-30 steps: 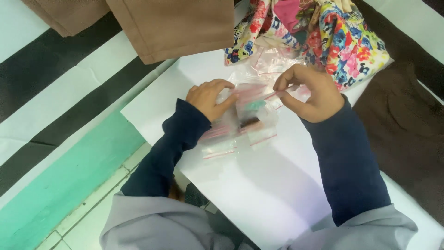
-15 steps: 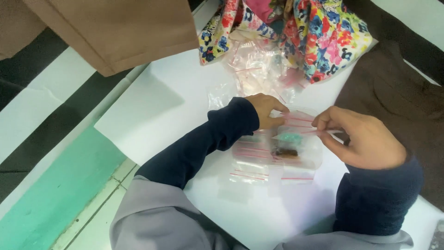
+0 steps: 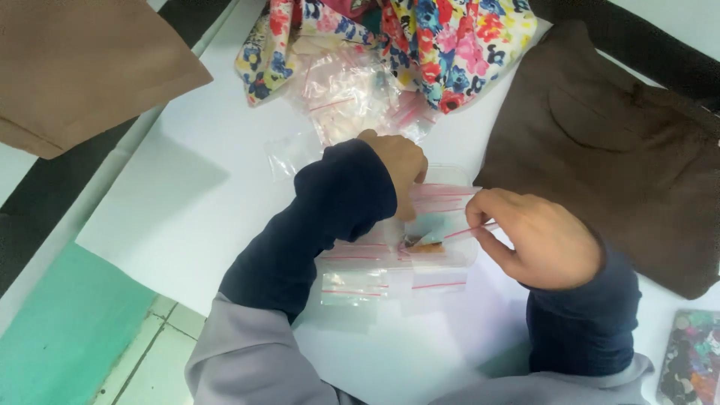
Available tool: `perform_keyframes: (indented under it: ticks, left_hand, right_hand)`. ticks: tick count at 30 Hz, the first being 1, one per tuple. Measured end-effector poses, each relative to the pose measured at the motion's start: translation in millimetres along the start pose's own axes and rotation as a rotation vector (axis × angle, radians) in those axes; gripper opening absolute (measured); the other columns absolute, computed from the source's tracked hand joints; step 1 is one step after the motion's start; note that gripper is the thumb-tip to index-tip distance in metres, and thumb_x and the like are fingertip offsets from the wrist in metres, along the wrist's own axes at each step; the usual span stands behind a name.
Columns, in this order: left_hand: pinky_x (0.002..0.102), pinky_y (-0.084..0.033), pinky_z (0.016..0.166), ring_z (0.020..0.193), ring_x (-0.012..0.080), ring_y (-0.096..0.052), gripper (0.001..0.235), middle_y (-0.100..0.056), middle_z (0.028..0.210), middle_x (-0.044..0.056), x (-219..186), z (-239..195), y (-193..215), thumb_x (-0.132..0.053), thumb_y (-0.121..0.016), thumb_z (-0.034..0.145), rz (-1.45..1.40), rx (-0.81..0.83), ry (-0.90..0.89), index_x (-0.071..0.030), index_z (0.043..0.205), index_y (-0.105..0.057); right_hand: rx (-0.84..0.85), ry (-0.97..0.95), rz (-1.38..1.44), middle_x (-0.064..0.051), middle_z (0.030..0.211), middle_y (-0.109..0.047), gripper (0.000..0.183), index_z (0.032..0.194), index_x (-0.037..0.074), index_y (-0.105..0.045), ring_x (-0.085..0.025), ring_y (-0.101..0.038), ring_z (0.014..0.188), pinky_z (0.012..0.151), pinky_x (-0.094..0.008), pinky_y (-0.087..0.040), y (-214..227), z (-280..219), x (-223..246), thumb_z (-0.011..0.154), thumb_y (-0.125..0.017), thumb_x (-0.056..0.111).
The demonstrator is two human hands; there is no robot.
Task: The person sorts small colorful buttons from a plastic container into individual ziplock bags. They place the buttons into bags, seal them, and stack the filled bags on the table.
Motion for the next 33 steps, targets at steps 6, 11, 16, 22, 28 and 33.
perform_keyframes:
  ticks: [6, 11, 16, 22, 28, 33]
  left_hand:
    - [0.050, -0.048, 0.091, 0.093, 0.0292, -0.068, 0.046, -0.070, 0.106, 0.004, -2, 13, -19, -0.038, -0.083, 0.069, 0.018, -0.108, 0.006, -0.017, 0.108, -0.071]
    - [0.053, -0.044, 0.094, 0.090, 0.0291, -0.066, 0.039, -0.067, 0.100, 0.006, -7, 22, -37, -0.029, -0.084, 0.068, 0.033, -0.208, 0.001, -0.013, 0.102, -0.071]
    - [0.057, -0.041, 0.097, 0.087, 0.0290, -0.064, 0.032, -0.064, 0.094, 0.008, -11, 30, -52, -0.020, -0.084, 0.067, 0.045, -0.316, 0.005, -0.009, 0.095, -0.072]
    - [0.062, -0.036, 0.100, 0.083, 0.0288, -0.061, 0.024, -0.059, 0.086, 0.011, -13, 29, -61, -0.008, -0.085, 0.066, 0.064, -0.449, 0.007, -0.004, 0.086, -0.073]
    - [0.049, -0.042, 0.078, 0.087, 0.0298, -0.063, 0.049, -0.061, 0.093, 0.013, -15, 8, -43, -0.028, -0.094, 0.061, 0.146, -0.549, -0.087, -0.004, 0.096, -0.070]
    - [0.049, -0.047, 0.077, 0.083, 0.0328, -0.069, 0.072, -0.064, 0.092, 0.013, -16, 4, -31, -0.047, -0.095, 0.058, 0.067, -0.364, -0.191, -0.004, 0.107, -0.063]
  right_hand:
    - [0.105, -0.058, 0.004, 0.002, 0.097, -0.071, 0.012, 0.103, 0.020, -0.057, -0.017, -0.075, 0.083, 0.067, -0.039, -0.057, -19, 6, -9, 0.091, -0.061, 0.018]
    - [0.077, 0.008, -0.021, -0.001, 0.110, -0.071, 0.033, 0.120, 0.019, -0.068, -0.024, -0.071, 0.083, 0.073, -0.041, -0.057, -24, 5, -13, 0.089, -0.059, 0.017]
    - [0.131, -0.078, -0.087, -0.005, 0.105, -0.074, 0.019, 0.102, 0.019, -0.077, -0.026, -0.078, 0.091, 0.077, -0.038, -0.064, -26, 10, 4, 0.085, -0.071, 0.014]
    - [0.176, -0.110, -0.148, -0.003, 0.104, -0.073, 0.036, 0.118, 0.021, -0.067, -0.027, -0.076, 0.094, 0.079, -0.042, -0.062, -53, 9, -8, 0.083, -0.073, 0.023]
    - [0.237, -0.102, -0.201, -0.006, 0.096, -0.076, 0.025, 0.112, 0.018, -0.072, -0.026, -0.075, 0.090, 0.078, -0.038, -0.061, -43, 12, 18, 0.090, -0.062, 0.012]
    - [0.276, -0.011, -0.145, -0.007, 0.102, -0.075, 0.029, 0.112, 0.019, -0.073, -0.028, -0.073, 0.099, 0.082, -0.040, -0.060, -50, 14, 13, 0.086, -0.061, 0.011]
Point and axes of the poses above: each hand's wrist, its own z-axis towards the middle knuckle, its own y-axis out of the back of the hand, x = y × z, the point moved 1 cm from there along z, towards the middle knuckle
